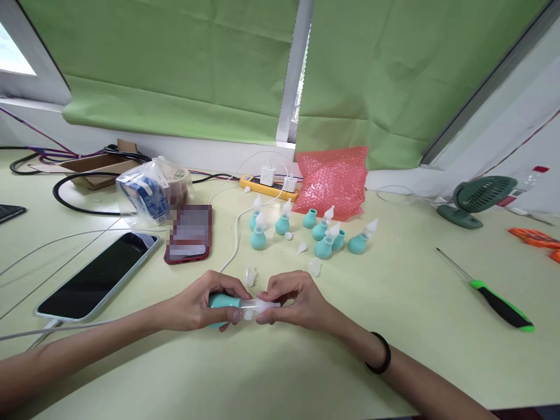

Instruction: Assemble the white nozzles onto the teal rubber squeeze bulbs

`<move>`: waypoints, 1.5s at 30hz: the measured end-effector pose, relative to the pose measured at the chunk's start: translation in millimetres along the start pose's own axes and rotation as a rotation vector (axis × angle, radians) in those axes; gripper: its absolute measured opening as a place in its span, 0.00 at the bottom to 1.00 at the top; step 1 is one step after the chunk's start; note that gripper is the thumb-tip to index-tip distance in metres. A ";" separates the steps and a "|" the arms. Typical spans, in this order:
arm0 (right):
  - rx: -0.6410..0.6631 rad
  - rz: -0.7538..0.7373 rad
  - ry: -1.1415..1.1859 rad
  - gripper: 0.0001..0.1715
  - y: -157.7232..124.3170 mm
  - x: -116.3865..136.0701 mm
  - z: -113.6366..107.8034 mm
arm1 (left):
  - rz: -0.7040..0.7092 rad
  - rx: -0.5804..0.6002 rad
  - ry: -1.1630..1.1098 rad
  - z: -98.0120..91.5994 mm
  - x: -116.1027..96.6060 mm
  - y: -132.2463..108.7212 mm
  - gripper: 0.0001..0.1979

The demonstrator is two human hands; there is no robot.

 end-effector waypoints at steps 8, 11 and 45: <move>-0.401 0.032 0.014 0.10 7.5 30.6 -23.5 | 0.073 -0.308 0.024 -8.7 1.5 3.0 0.15; -0.587 -0.097 -0.268 0.14 18.6 55.6 -50.7 | 0.134 -0.524 0.386 -17.4 -1.2 -0.2 0.14; 0.086 0.073 -1.216 0.18 -20.5 16.6 -77.9 | 0.229 -0.378 0.846 4.3 19.6 2.9 0.12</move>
Point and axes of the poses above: each hand's wrist, its own y-axis towards the middle knuckle, its own z-axis out of the palm, x = y × z, the point moved 5 cm from there along y, towards the middle knuckle, and after that the axes turned 9 degrees about y, right-handed, at the moved point
